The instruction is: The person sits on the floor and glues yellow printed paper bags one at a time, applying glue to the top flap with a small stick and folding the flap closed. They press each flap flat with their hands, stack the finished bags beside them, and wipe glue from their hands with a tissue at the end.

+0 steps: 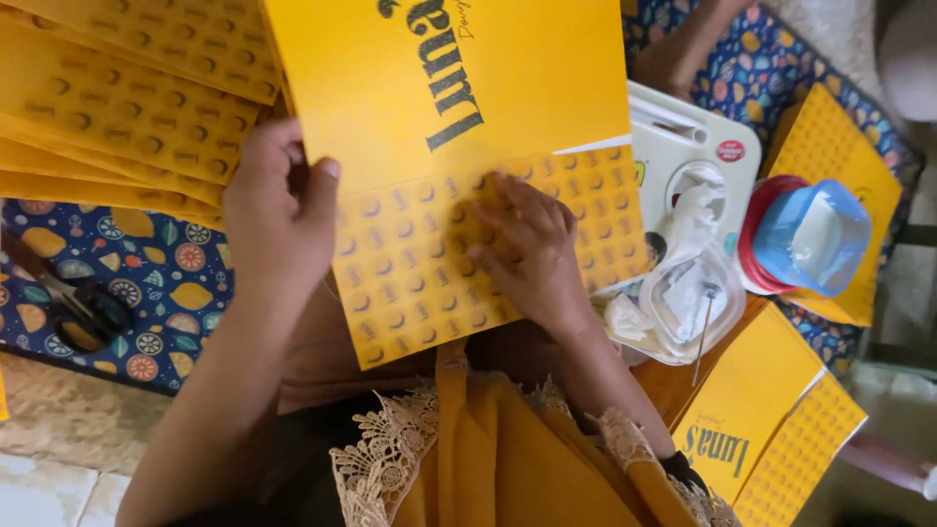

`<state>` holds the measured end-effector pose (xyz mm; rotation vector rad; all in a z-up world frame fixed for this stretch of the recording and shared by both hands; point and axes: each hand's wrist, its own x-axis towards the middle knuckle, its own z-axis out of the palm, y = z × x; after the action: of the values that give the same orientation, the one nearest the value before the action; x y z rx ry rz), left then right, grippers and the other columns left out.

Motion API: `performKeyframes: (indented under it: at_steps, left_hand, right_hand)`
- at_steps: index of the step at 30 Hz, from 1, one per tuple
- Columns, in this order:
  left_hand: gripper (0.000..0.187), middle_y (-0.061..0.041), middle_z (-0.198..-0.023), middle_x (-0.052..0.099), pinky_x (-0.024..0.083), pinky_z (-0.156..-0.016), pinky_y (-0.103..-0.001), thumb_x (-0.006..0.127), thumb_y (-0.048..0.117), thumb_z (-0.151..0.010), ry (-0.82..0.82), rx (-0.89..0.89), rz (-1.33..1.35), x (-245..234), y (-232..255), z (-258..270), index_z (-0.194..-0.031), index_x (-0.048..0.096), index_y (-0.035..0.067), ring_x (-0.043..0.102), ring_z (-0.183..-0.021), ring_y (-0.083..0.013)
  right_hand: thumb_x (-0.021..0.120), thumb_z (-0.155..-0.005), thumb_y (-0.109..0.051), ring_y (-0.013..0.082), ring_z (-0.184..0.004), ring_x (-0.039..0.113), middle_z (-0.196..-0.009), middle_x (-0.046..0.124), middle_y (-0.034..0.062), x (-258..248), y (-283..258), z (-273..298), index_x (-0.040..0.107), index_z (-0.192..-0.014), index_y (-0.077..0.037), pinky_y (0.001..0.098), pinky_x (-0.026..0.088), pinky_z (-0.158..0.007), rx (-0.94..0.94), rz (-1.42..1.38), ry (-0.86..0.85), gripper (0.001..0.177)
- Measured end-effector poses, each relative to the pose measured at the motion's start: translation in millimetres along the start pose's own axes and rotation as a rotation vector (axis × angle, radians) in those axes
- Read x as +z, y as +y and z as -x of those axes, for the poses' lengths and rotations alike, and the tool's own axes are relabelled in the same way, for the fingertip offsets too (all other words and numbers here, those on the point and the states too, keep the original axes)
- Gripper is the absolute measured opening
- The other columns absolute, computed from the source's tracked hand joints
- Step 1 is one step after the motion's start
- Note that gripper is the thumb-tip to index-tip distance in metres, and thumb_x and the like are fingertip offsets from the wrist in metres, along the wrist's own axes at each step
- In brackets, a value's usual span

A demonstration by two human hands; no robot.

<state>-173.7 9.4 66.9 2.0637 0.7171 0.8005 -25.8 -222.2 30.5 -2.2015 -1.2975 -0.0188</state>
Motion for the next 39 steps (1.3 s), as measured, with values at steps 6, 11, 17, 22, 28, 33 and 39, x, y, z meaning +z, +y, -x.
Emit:
performKeyframes:
  at_steps: [6, 11, 17, 22, 28, 33, 39]
  left_hand:
    - [0.032, -0.015, -0.098, 0.066, 0.053, -0.082, -0.036, 0.057, 0.005, -0.103, 0.042, -0.289, 0.484, 13.7, -50.3, 15.1, -0.133, 0.047, 0.003, 0.066, -0.088, -0.0243]
    - [0.06, -0.022, -0.124, 0.063, 0.049, -0.105, -0.045, 0.055, 0.004, -0.107, -0.016, -0.171, 0.582, 6.9, -34.1, 15.3, -0.158, 0.025, 0.007, 0.065, -0.117, -0.0292]
    - [0.038, 0.002, -0.07, 0.049, 0.045, -0.065, -0.02, 0.059, -0.004, -0.099, -0.018, -0.237, 0.531, 16.9, -42.1, 21.2, -0.136, 0.066, 0.004, 0.047, -0.061, -0.004]
    - [0.041, 0.011, -0.061, 0.032, 0.034, -0.057, -0.014, 0.059, -0.006, -0.098, 0.007, -0.329, 0.63, 16.6, -37.5, 18.7, -0.139, 0.063, 0.002, 0.03, -0.058, 0.0024]
    - [0.045, 0.011, -0.067, 0.033, 0.038, -0.063, -0.015, 0.062, -0.006, -0.097, -0.009, -0.345, 0.69, 16.9, -46.0, 16.6, -0.141, 0.058, -0.002, 0.033, -0.062, 0.0031]
    - [0.046, 0.008, -0.066, 0.034, 0.035, -0.064, -0.017, 0.065, -0.008, -0.094, 0.051, -0.352, 0.722, 26.2, -52.2, 20.2, -0.139, 0.06, -0.001, 0.034, -0.064, 0.0018]
    - [0.053, 0.002, -0.079, 0.057, 0.047, -0.092, -0.021, 0.066, -0.008, -0.094, -0.094, -0.355, 0.836, 13.3, -40.5, 22.1, -0.145, 0.053, -0.001, 0.054, -0.083, -0.0017]
  right_hand:
    - [0.079, -0.093, -0.03, 0.035, -0.127, 0.057, -0.131, 0.065, 0.0097, -18.0, 25.0, -24.7, 0.076, -0.125, -0.017, 0.0573, 0.041, -0.104, 0.169, 0.227, 0.13, 0.034]
    - [0.08, -0.091, -0.041, 0.027, -0.117, 0.057, -0.116, 0.064, -0.0012, -20.7, 39.9, -22.8, 0.078, -0.115, -0.023, 0.0531, 0.042, -0.101, 0.251, 0.338, 0.064, 0.029]
    - [0.088, -0.085, -0.036, 0.0261, -0.087, 0.064, -0.083, 0.063, 0.002, -39.2, 23.1, -35.6, 0.078, -0.086, -0.017, 0.0432, 0.049, -0.089, 0.19, 0.273, 0.039, 0.021]
    - [0.088, -0.083, -0.046, 0.0293, -0.084, 0.064, -0.083, 0.061, 0.004, -40.5, 55.8, -24.4, 0.073, -0.081, -0.013, 0.0444, 0.049, -0.084, 0.152, 0.163, -0.04, 0.036]
    - [0.086, -0.084, -0.038, 0.035, -0.1, 0.066, -0.09, 0.064, 0.0123, -54.9, 42.0, -18.4, 0.065, -0.08, -0.004, 0.0445, 0.032, -0.122, 0.006, -0.352, 0.046, 0.04]
    - [0.08, -0.089, -0.038, 0.0311, -0.093, 0.066, -0.077, 0.063, 0.0074, -64.2, 31.5, -13.5, 0.064, -0.077, -0.006, 0.0481, 0.027, -0.129, -0.038, -0.305, 0.094, 0.038]
    - [0.091, -0.086, -0.026, 0.038, -0.066, 0.061, -0.062, 0.055, 0.0119, -54.1, 43.2, -8.7, 0.063, -0.07, -0.001, 0.0508, 0.051, -0.09, 0.074, 0.05, -0.059, 0.04]
